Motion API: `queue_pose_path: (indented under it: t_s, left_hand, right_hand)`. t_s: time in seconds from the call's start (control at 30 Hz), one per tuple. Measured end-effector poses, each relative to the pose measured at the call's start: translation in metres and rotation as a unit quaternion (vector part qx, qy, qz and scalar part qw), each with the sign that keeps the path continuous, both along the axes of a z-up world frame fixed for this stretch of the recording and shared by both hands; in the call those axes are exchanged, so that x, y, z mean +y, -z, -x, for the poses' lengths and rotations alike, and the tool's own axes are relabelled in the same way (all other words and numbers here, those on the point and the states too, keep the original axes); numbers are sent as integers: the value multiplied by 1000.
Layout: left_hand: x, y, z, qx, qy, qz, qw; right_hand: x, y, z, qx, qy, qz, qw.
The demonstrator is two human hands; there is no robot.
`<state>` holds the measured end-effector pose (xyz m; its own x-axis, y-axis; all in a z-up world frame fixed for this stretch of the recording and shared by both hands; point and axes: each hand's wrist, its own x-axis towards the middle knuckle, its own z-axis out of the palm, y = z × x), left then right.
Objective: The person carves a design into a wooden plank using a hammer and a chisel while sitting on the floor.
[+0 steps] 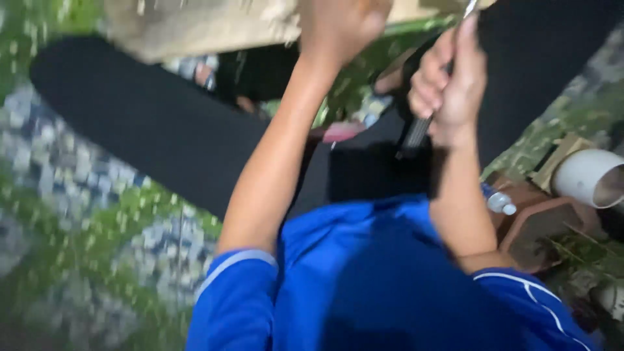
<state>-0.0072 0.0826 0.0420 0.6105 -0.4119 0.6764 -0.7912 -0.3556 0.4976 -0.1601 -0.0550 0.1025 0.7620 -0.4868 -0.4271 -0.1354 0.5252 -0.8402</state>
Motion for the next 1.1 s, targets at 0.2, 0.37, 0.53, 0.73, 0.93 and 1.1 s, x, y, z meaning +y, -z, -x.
queue_pose_path:
  t_s: [0.2, 0.37, 0.53, 0.73, 0.93, 1.1]
  left_hand:
    - [-26, -30, 56, 65, 167, 149, 972]
    - [1, -49, 99, 209, 205, 129, 948]
    - [42, -51, 107, 295, 191, 53, 935]
    - [81, -39, 117, 277, 106, 18, 955]
    - [79, -71, 114, 291, 95, -12, 952]
    - [65, -93, 117, 312, 91, -23, 946]
  right_hand:
    - [-15, 29, 19, -12, -23, 6, 1000]
    - [-11, 49, 31, 19, -23, -5, 1000]
    - [11, 46, 68, 25, -48, -52, 997]
    - [14, -3, 93, 91, -107, -24, 990]
    - [-17, -31, 111, 117, -116, 144, 976]
    - [-26, -58, 139, 272, -169, 370, 872]
